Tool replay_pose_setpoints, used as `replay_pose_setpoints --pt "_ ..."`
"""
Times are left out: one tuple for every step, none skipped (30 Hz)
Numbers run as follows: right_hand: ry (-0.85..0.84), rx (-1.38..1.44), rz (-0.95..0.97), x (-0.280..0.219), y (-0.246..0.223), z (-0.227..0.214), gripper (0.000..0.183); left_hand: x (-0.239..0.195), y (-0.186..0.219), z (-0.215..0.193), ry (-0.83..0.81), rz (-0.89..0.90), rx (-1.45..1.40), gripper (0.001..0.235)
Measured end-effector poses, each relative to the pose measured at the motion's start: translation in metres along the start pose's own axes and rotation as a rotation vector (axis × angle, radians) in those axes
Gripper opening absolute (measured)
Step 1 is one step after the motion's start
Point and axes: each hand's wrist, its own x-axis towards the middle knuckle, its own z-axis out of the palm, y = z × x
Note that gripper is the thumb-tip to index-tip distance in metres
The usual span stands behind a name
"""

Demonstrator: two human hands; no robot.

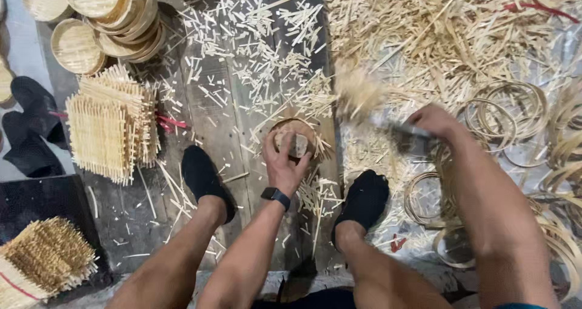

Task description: The person assembles small round bamboo trays by placing a woven bamboo mat into a circular frame and trimming the excess with shears. The person repeats this process for multiple units, stacking the finished trays nearby.

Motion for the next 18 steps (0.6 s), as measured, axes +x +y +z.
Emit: replay_pose_setpoints --pt "0.128 0.242 0.136 -0.002 -0.004 -0.007 0.033 0.002 0.000 0.000 -0.001 0.027 -0.027 0.083" --pt "0.172 0.287 0.171 -0.010 -0.008 -0.008 0.033 0.004 0.000 0.000 -0.002 0.054 -0.054 0.085" --pt "0.224 0.331 0.208 -0.019 -0.013 -0.008 0.034 0.006 0.000 0.000 -0.018 0.072 -0.075 0.080" --pt "0.276 0.376 0.245 -0.029 -0.022 -0.002 0.038 0.007 0.001 0.000 -0.033 0.090 -0.095 0.075" --pt "0.230 0.377 0.247 -0.042 -0.029 0.005 0.039 0.009 0.002 0.001 -0.044 0.109 -0.117 0.070" --pt "0.183 0.379 0.250 -0.058 -0.036 0.017 0.041 0.011 0.002 0.004 0.012 0.174 -0.106 0.068" --pt "0.141 0.335 0.193 -0.074 -0.043 0.029 0.047 0.011 0.002 0.008 0.062 0.236 -0.092 0.066" --pt "0.100 0.292 0.137 -0.089 -0.049 0.039 0.052 0.011 0.001 0.012 0.113 0.298 -0.078 0.064" --pt "0.141 0.396 0.013 -0.106 -0.055 0.054 0.045 0.011 -0.002 0.017 0.077 0.289 -0.080 0.063" --pt "0.183 0.500 -0.111 -0.123 -0.062 0.067 0.040 0.012 -0.006 0.022 0.042 0.280 -0.082 0.062" --pt "0.235 0.605 -0.141 -0.139 -0.070 0.081 0.036 0.011 -0.011 0.025 0.009 0.270 -0.084 0.061" --pt "0.287 0.710 -0.171 -0.156 -0.078 0.095 0.033 0.009 -0.014 0.028 -0.005 0.270 -0.079 0.062" --pt "0.340 0.817 -0.204 -0.167 -0.089 0.108 0.030 0.009 -0.017 0.028 -0.018 0.271 -0.073 0.062" --pt "0.363 0.904 -0.258 -0.174 -0.102 0.122 0.029 0.008 -0.019 0.028 -0.030 0.273 -0.067 0.063" --pt "0.391 0.991 -0.316 -0.177 -0.114 0.136 0.029 0.009 -0.021 0.029 -0.027 0.264 -0.067 0.063" --pt "0.418 1.078 -0.375 -0.177 -0.122 0.145 0.029 0.008 -0.022 0.028 -0.024 0.256 -0.067 0.064" --pt "0.242 1.041 -0.215 -0.171 -0.127 0.149 0.030 0.008 -0.020 0.028 -0.021 0.251 -0.069 0.064" --pt "0.067 0.995 -0.057 -0.164 -0.131 0.152 0.031 0.008 -0.018 0.027 -0.023 0.252 -0.073 0.065"
